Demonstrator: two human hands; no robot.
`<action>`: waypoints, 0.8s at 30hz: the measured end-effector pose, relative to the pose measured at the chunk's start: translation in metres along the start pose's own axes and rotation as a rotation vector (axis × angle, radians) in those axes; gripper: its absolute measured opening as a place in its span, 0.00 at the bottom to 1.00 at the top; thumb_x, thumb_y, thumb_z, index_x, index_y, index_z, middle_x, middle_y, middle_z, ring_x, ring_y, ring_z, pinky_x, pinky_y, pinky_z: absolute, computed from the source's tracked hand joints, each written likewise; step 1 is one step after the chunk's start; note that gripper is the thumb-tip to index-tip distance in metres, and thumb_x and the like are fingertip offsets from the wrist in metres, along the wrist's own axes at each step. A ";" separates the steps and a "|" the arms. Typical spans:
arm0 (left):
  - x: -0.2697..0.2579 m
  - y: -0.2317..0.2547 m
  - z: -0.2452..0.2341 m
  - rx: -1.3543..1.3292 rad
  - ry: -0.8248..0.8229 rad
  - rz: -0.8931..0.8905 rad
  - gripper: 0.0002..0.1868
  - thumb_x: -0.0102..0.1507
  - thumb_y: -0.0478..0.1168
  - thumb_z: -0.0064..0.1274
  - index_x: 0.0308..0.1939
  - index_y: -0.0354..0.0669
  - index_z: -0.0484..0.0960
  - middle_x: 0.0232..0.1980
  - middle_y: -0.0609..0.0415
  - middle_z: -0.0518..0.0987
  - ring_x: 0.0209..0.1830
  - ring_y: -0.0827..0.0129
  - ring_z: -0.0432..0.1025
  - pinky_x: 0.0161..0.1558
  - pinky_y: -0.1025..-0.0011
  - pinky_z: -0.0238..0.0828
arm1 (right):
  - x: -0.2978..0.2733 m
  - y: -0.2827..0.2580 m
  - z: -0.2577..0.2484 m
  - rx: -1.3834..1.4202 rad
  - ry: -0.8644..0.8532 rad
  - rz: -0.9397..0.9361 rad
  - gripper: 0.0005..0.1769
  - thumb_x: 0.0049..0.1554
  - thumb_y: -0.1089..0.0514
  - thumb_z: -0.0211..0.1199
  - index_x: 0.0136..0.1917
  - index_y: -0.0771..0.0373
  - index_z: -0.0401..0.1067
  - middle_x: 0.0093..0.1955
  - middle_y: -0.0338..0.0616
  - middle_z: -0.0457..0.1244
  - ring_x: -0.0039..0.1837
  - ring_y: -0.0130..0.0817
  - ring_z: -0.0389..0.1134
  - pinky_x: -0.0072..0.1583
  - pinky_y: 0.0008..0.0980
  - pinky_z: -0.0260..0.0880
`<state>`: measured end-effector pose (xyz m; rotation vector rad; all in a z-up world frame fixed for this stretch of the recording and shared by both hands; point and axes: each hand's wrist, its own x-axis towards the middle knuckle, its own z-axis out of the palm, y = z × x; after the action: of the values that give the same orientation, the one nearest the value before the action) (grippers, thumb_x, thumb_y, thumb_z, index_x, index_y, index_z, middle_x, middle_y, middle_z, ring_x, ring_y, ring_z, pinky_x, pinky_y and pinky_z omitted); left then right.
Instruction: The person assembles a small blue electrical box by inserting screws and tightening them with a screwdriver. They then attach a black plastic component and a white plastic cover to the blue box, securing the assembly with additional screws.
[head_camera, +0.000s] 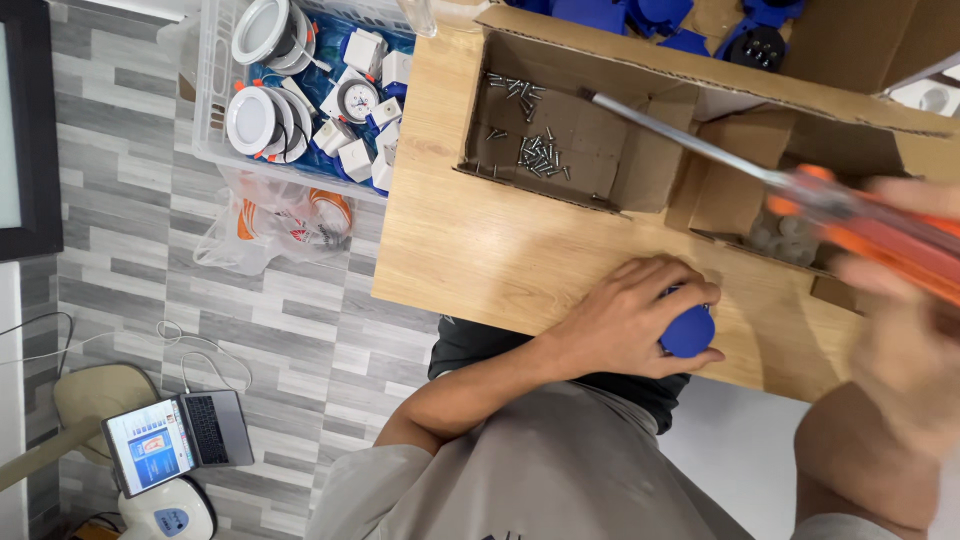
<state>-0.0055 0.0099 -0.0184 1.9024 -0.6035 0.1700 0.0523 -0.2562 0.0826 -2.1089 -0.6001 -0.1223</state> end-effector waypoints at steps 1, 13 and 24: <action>0.000 0.000 0.000 -0.001 0.003 0.001 0.30 0.65 0.59 0.63 0.60 0.44 0.76 0.58 0.45 0.80 0.59 0.48 0.79 0.66 0.50 0.80 | 0.023 -0.021 0.027 -0.017 0.019 -0.020 0.19 0.72 0.77 0.69 0.70 0.96 0.68 0.69 0.84 0.66 0.66 0.68 0.73 0.69 0.53 0.75; 0.003 0.004 -0.005 0.042 0.050 0.018 0.28 0.65 0.58 0.63 0.58 0.43 0.78 0.57 0.47 0.80 0.56 0.49 0.79 0.66 0.54 0.78 | 0.079 -0.066 0.091 0.006 0.019 -0.028 0.23 0.70 0.71 0.72 0.43 0.76 0.59 0.62 0.82 0.71 0.63 0.68 0.78 0.62 0.49 0.78; -0.002 0.008 0.002 0.103 0.055 0.004 0.29 0.63 0.63 0.63 0.56 0.48 0.78 0.59 0.53 0.81 0.61 0.53 0.80 0.65 0.55 0.76 | 0.030 -0.068 0.068 -0.002 0.218 -0.211 0.28 0.73 0.78 0.61 0.64 0.67 0.41 0.59 0.92 0.62 0.59 0.77 0.72 0.63 0.61 0.76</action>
<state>-0.0112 0.0061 -0.0133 1.9889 -0.5714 0.2595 0.0378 -0.1592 0.1035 -1.9959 -0.6880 -0.4651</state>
